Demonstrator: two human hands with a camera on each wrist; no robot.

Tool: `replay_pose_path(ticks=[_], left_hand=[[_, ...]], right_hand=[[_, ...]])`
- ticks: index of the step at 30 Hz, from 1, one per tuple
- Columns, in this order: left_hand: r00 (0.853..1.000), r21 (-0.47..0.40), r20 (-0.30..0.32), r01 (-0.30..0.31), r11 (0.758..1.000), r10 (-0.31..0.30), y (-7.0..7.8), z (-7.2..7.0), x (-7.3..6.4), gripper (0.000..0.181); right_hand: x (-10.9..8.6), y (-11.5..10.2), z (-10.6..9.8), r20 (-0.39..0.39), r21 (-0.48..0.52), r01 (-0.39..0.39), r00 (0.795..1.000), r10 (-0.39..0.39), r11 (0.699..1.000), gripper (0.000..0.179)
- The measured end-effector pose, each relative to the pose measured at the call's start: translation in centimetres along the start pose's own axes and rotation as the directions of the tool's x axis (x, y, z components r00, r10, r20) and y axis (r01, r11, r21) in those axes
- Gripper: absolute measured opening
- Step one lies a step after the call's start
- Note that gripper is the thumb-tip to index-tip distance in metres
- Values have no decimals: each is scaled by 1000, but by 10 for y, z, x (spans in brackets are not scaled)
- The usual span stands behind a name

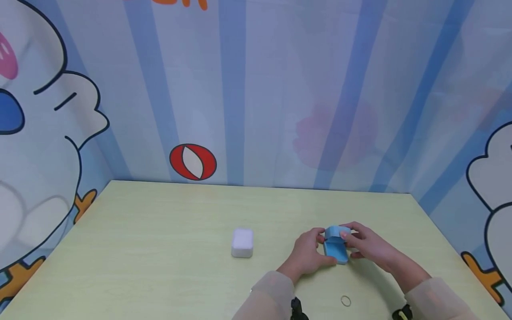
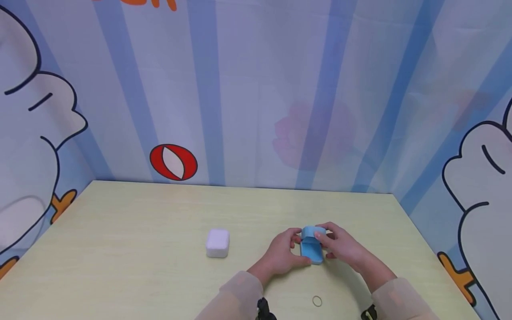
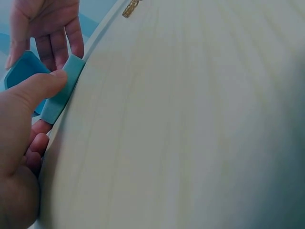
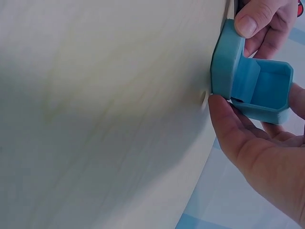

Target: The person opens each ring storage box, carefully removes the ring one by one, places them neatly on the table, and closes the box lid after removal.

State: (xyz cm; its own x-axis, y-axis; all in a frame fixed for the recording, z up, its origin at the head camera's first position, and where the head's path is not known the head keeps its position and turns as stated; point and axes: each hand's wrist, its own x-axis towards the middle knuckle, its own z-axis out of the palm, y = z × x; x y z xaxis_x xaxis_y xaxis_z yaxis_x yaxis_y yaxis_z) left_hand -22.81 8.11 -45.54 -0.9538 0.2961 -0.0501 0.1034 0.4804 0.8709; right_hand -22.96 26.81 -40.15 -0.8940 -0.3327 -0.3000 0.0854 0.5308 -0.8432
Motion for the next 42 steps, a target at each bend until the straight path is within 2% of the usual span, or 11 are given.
replay_pose_path(ticks=[42], left_hand=[[1000, 25, 4, 8, 1000, -8, -2, 1, 0, 74]], right_hand=[[0, 9, 4, -8, 14, 31, 999, -31, 999, 59]])
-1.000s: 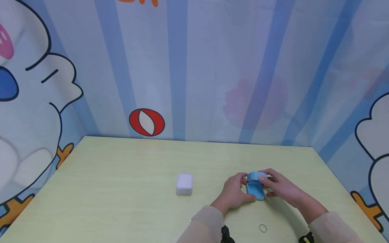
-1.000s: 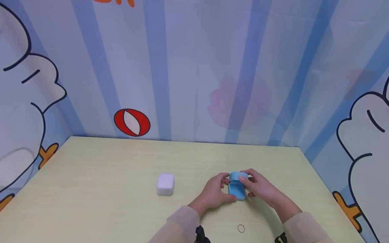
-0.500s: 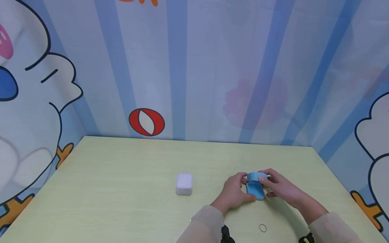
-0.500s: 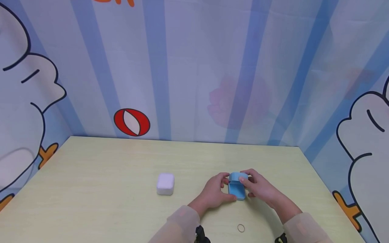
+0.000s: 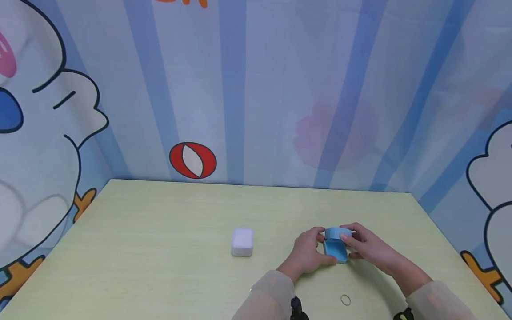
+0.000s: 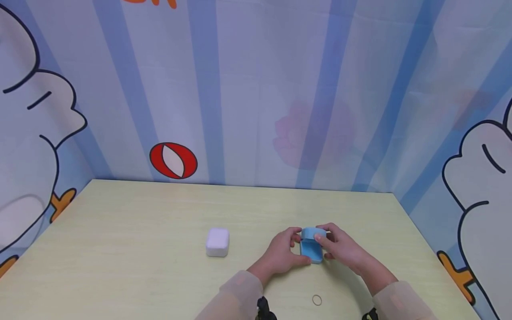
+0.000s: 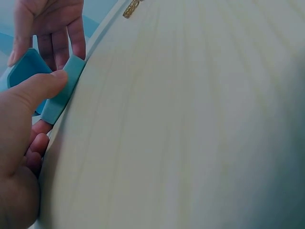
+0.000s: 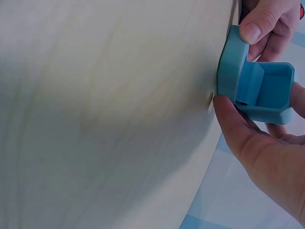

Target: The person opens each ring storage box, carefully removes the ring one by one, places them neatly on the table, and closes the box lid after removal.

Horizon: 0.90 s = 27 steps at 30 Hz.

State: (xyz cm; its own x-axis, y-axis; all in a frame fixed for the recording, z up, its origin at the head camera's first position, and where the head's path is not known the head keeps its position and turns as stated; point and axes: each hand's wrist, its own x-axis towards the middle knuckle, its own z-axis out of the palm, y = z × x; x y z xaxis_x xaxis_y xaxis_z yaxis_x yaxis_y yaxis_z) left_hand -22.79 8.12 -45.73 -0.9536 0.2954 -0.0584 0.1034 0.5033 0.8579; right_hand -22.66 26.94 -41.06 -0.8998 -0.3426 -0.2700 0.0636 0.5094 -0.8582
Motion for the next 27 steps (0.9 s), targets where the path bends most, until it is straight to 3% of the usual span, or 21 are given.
replay_pose_path(ticks=[27], left_hand=[[1000, -21, 1, 7, 1000, -6, -2, 3, 2, 70]], right_hand=[[-1, 1, 0, -2, -9, 5, 1000, -5, 1000, 60]])
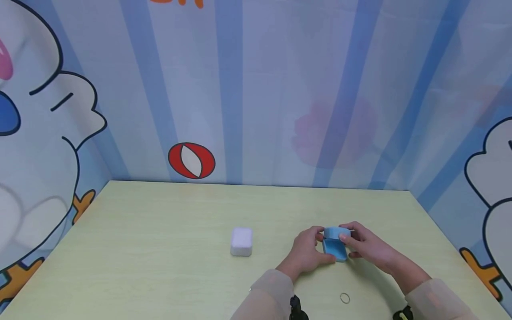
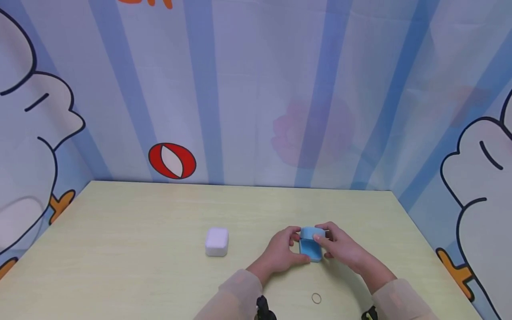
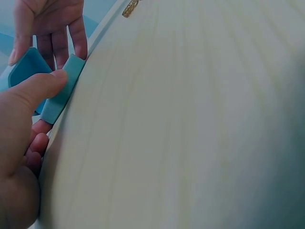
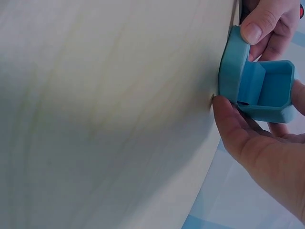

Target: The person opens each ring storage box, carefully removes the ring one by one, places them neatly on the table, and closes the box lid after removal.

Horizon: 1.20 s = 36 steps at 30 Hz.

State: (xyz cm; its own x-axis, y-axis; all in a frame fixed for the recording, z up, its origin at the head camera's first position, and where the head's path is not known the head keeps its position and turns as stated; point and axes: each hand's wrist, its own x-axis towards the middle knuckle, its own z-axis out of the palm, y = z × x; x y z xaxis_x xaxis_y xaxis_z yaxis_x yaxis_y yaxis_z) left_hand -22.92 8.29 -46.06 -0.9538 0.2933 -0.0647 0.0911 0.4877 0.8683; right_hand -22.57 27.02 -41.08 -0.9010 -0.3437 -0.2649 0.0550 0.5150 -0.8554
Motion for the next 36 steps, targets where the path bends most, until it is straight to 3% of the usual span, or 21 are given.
replay_pose_path(ticks=[22, 36], left_hand=[[1000, 11, -1, -12, 1000, 12, 2, -2, -2, 71], [1000, 15, 12, -10, 1000, 10, 1, -2, 0, 71]], right_hand=[[2, 1, -4, 15, 30, -22, 1000, 22, 999, 60], [5, -1, -12, 126, 80, -55, 991, 44, 995, 73]])
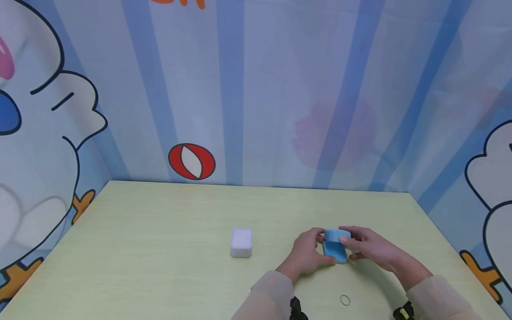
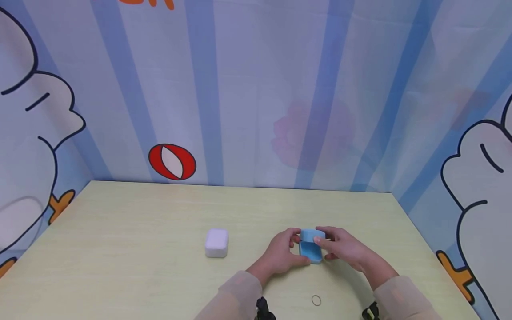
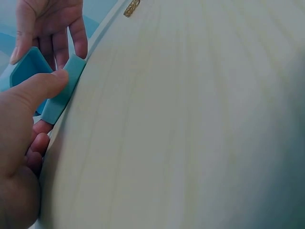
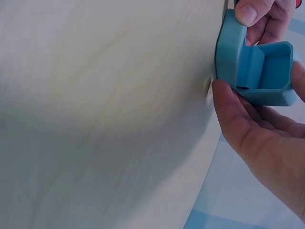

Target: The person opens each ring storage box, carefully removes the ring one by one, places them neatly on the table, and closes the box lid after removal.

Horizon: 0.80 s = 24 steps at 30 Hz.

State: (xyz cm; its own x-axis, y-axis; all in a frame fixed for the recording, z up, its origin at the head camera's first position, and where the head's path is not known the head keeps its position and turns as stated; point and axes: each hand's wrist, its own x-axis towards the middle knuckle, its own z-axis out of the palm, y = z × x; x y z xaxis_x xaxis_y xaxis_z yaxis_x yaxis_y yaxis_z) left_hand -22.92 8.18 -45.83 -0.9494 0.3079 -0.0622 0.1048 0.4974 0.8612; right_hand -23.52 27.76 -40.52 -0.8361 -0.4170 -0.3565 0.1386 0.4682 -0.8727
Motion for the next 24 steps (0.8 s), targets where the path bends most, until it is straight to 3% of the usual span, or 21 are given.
replay_pose_path(ticks=[24], left_hand=[[1000, -1, -6, -6, 1000, 6, 0, 0, -1, 71]], right_hand=[[0, 3, -2, 18, -13, 42, 999, -42, 999, 72]])
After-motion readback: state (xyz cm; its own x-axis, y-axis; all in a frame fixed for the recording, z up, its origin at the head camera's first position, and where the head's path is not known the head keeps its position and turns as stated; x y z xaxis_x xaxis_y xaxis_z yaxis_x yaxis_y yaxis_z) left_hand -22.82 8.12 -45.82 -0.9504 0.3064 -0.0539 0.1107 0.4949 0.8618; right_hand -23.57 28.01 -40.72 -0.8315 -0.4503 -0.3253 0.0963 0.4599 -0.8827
